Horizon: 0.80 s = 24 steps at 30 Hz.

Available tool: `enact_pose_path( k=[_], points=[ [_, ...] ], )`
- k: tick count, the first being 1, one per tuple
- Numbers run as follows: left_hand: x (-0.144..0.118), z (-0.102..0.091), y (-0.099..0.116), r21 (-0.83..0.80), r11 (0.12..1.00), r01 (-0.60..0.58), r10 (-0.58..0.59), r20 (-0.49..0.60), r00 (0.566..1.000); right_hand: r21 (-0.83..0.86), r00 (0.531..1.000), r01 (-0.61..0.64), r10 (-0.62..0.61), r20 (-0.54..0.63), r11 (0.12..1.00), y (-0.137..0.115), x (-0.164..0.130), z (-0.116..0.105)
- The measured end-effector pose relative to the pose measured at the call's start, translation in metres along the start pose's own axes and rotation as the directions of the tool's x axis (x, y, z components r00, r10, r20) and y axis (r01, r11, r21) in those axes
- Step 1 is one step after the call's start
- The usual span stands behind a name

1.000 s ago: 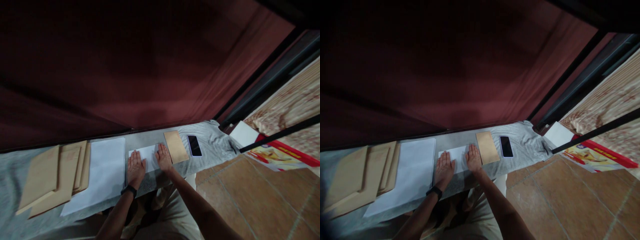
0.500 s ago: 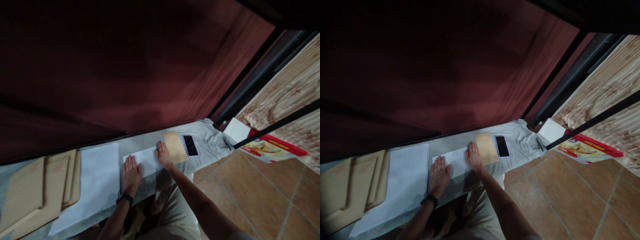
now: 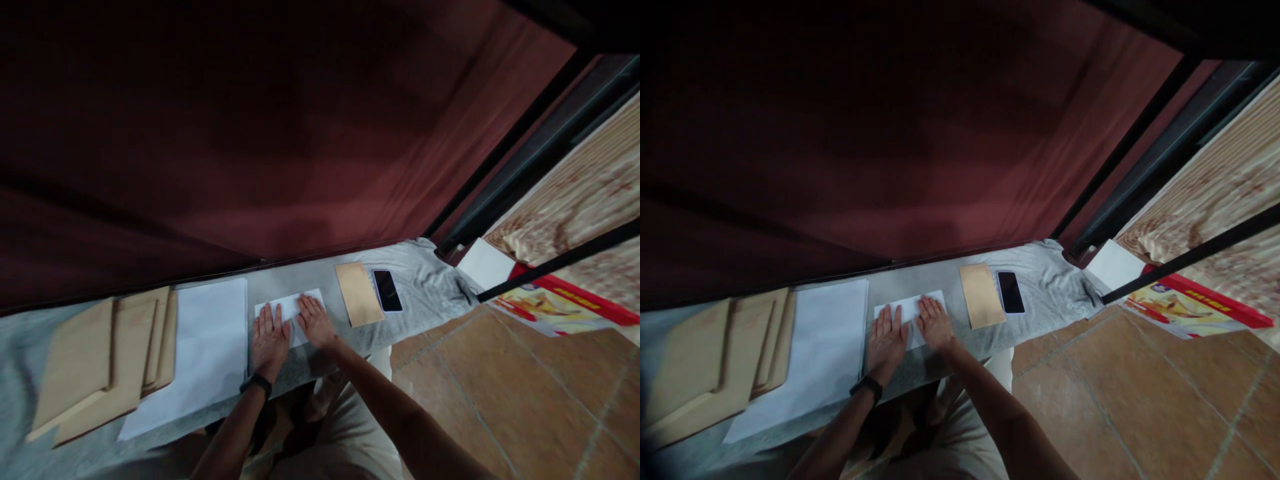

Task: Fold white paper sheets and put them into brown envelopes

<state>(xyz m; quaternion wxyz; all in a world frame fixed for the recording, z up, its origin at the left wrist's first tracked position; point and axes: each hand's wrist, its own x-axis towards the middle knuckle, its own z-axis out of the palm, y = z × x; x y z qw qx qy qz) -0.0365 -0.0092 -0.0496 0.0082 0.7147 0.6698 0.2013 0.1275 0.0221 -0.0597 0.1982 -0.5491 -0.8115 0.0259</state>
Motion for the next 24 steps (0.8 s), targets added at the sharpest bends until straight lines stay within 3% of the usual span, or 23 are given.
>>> enact_pose_path(
  k=[4,15,21,24],
  points=[
    [0.000,-0.001,0.001,0.006,1.000,0.007,-0.007,0.028,1.000,-0.006,0.999,-0.031,0.030,-0.016,1.000,-0.006,-0.011,0.000],
    [-0.016,-0.005,-0.002,0.006,0.998,0.065,-0.064,-0.036,0.997,-0.051,0.991,-0.091,0.085,-0.104,0.995,0.021,-0.032,-0.011],
    [-0.003,0.006,0.013,-0.033,0.996,-0.086,0.088,0.042,0.995,-0.043,0.988,-0.112,0.106,-0.111,0.993,0.020,-0.030,-0.007],
    [0.004,0.014,0.017,-0.052,0.995,-0.089,0.092,0.059,0.994,-0.036,0.988,-0.123,0.119,-0.098,0.992,0.021,-0.029,-0.008]
  ],
)
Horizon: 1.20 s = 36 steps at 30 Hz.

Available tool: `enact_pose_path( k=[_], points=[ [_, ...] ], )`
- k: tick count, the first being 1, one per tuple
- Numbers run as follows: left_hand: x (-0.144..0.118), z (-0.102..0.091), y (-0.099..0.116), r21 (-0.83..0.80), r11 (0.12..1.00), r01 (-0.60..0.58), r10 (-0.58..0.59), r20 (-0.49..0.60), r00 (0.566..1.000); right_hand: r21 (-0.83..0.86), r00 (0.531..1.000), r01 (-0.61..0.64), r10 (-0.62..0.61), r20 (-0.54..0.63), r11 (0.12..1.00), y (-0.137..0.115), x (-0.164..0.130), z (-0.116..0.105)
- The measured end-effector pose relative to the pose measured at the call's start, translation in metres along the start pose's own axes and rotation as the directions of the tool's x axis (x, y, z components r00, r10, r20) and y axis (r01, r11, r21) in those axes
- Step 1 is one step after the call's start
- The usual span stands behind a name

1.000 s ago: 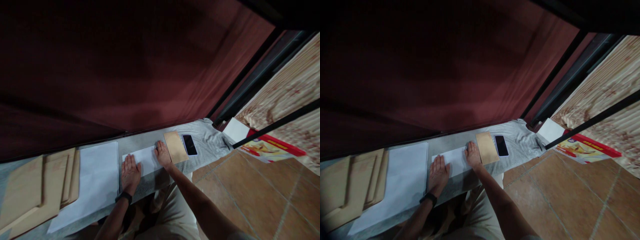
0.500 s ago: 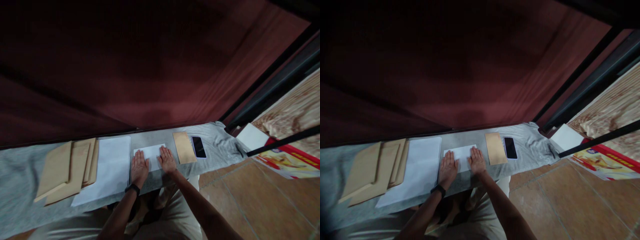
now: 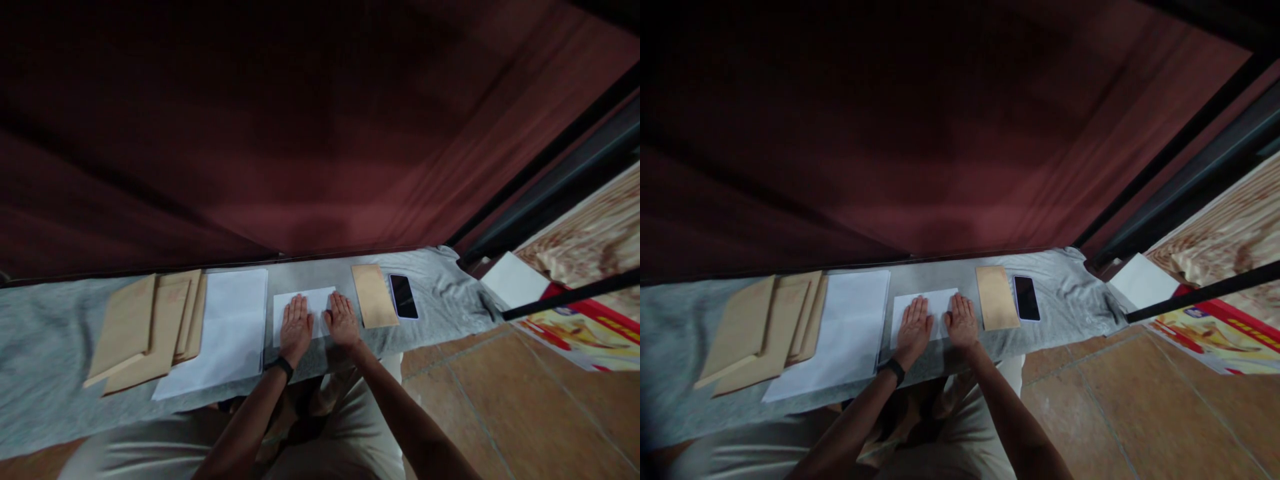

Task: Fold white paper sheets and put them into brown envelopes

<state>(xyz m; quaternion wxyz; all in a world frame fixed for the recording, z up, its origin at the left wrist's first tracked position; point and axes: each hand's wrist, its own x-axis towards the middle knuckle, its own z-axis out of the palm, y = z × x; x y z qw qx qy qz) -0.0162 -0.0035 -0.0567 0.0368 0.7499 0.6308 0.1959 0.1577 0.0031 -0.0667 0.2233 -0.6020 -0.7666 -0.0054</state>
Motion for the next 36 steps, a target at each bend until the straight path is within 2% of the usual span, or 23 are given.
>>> enact_pose_path(
  k=[5,9,12,16,20,28,36],
  points=[
    [0.001,0.003,-0.001,0.013,1.000,0.014,-0.014,0.017,1.000,0.015,1.000,-0.017,0.017,0.015,1.000,-0.016,0.013,-0.001],
    [-0.001,0.001,-0.004,0.032,0.999,0.017,-0.019,0.071,0.997,0.086,0.990,0.092,-0.101,0.100,0.992,-0.042,0.027,0.004],
    [-0.002,0.001,-0.007,0.033,0.999,0.009,-0.011,0.067,0.998,0.092,0.983,0.125,-0.136,0.125,0.988,-0.049,0.029,0.008],
    [-0.005,0.001,-0.010,0.025,0.999,0.039,-0.039,0.012,0.999,0.064,0.981,0.147,-0.153,0.117,0.987,-0.041,0.025,0.009],
    [-0.008,-0.003,-0.011,0.025,0.996,0.086,-0.085,-0.023,0.996,0.047,0.990,0.102,-0.106,0.097,0.994,-0.028,0.021,0.006],
    [-0.021,-0.013,-0.014,0.053,0.988,0.148,-0.146,-0.035,0.989,-0.003,0.996,0.057,-0.057,0.068,0.998,-0.006,0.010,-0.001],
    [-0.036,-0.018,-0.015,0.089,0.984,0.153,-0.147,-0.073,0.986,-0.066,0.999,0.044,-0.044,0.004,0.997,0.014,-0.004,-0.006]
  ],
)
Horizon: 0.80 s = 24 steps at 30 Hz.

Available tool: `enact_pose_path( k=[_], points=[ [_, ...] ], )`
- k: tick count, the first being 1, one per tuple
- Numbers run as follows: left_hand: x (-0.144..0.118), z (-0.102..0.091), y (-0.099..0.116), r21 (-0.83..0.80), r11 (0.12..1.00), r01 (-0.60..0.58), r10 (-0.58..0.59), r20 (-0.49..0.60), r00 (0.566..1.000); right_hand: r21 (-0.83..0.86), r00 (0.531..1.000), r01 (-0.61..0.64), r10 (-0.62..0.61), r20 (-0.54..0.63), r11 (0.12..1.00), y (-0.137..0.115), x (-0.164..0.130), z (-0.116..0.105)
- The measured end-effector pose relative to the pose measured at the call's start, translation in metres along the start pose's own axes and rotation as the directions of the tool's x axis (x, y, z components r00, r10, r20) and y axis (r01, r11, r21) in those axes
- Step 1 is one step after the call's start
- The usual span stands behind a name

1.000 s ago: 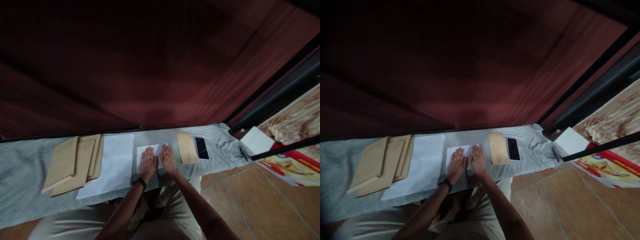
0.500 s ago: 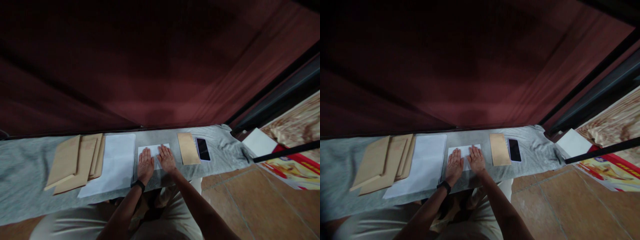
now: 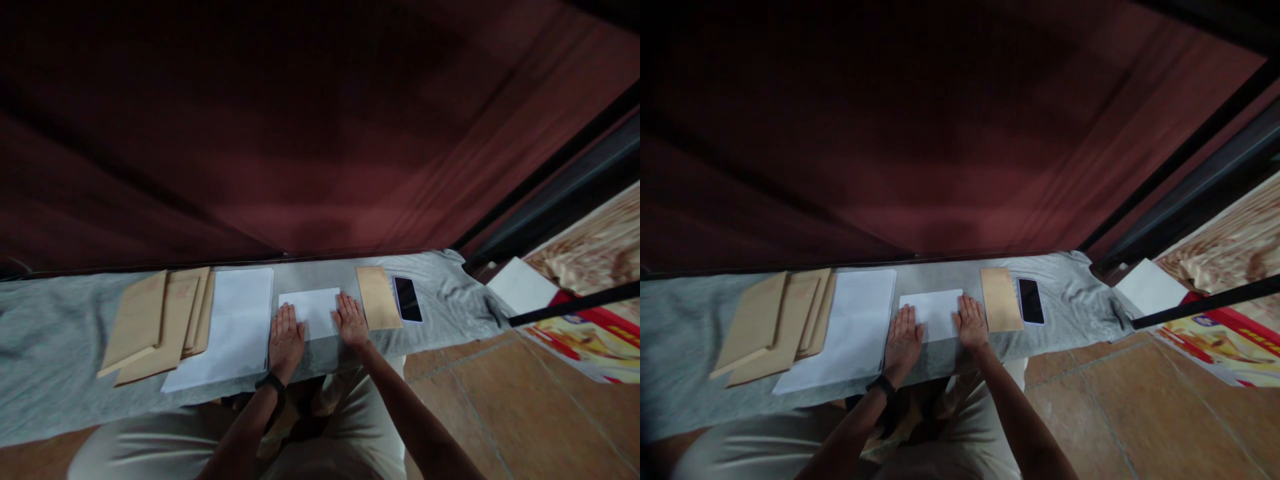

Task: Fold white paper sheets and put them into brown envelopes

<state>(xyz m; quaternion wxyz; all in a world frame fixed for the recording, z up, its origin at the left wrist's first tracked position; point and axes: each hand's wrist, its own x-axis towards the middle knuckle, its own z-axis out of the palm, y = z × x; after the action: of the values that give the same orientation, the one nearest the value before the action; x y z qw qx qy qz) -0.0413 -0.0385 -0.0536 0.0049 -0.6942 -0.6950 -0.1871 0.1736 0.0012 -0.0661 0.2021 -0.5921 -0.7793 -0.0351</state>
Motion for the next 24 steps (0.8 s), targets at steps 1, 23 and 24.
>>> enact_pose_path(
  k=[1,23,24],
  points=[
    [-0.001,-0.001,-0.001,0.002,1.000,-0.006,0.006,0.000,1.000,-0.004,1.000,-0.005,0.005,-0.007,1.000,0.002,-0.002,0.000],
    [-0.010,0.004,-0.007,-0.034,0.999,-0.036,0.033,-0.060,0.998,0.083,0.999,0.037,-0.038,0.014,0.996,-0.026,-0.019,-0.005],
    [-0.011,0.005,-0.007,-0.036,0.999,-0.034,0.032,-0.070,0.997,0.078,1.000,0.030,-0.030,0.007,0.996,-0.023,-0.020,-0.007]
  ],
)
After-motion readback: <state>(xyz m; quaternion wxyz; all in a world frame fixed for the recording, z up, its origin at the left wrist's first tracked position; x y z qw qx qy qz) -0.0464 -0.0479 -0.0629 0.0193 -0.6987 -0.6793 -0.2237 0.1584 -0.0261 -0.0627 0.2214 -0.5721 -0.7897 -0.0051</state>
